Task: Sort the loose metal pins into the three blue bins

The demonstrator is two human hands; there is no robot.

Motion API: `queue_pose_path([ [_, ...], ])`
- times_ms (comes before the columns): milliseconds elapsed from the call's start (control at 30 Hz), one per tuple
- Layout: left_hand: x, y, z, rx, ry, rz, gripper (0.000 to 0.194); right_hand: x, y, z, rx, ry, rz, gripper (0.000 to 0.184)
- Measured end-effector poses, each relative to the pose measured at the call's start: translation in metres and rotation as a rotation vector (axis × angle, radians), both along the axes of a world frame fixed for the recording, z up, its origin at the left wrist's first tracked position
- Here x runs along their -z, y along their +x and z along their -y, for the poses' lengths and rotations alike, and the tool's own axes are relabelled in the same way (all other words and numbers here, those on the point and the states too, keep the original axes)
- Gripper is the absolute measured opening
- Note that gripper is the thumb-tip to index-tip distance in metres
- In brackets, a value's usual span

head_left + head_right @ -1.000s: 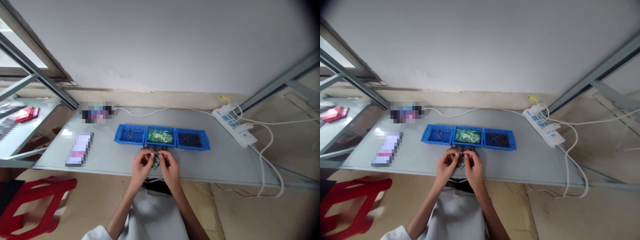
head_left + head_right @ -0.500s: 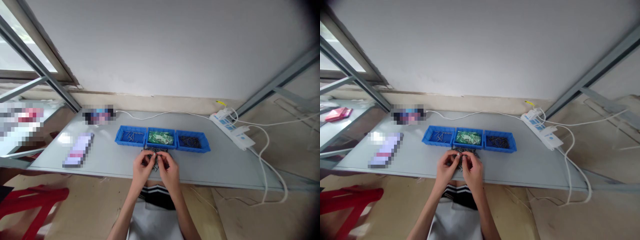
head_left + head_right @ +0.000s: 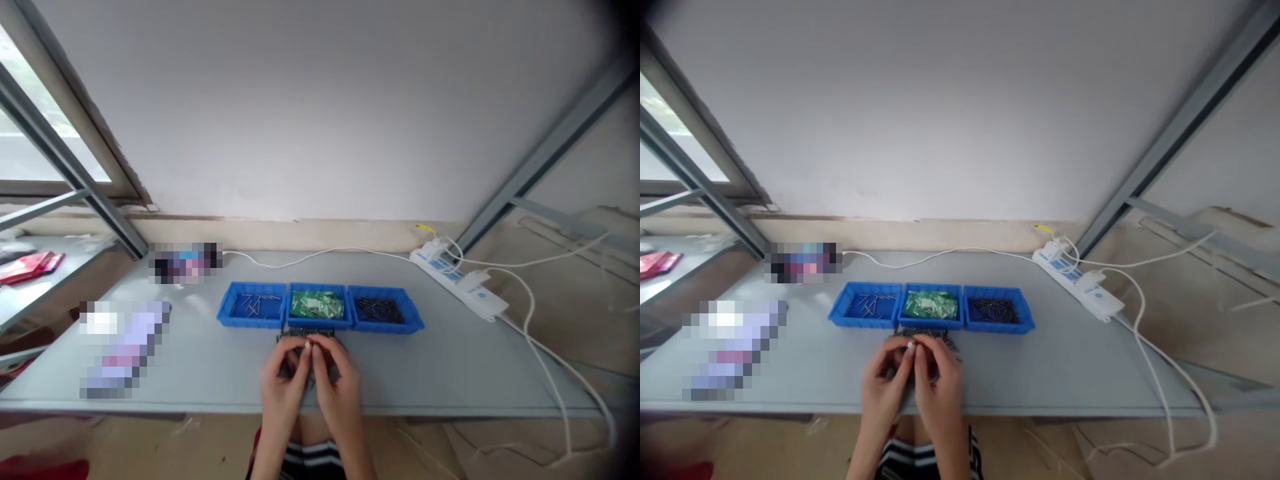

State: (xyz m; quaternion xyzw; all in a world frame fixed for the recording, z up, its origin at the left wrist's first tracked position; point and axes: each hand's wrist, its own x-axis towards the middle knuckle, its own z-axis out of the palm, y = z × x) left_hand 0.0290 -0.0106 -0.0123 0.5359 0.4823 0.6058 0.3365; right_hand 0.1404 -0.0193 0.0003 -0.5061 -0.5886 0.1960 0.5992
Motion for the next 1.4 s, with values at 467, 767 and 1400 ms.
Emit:
queue_pose_path([
  [467,-0.01,0.0,-0.001,-0.016,-0.001,-0.021,0.022,-0.002,0.008,-0.001,-0.05,-0.028,0.014,0.022],
  [767,-0.002,0.0,0.001,0.008,-0.001,-0.063,0.012,-0.005,0.008,-0.006,-0.082,-0.033,-0.005,0.02],
  [1400,-0.007,0.001,0.0,0.039,-0.072,-0.079,0.014,-0.005,0.016,0.001,-0.052,-0.066,0.024,0.018],
])
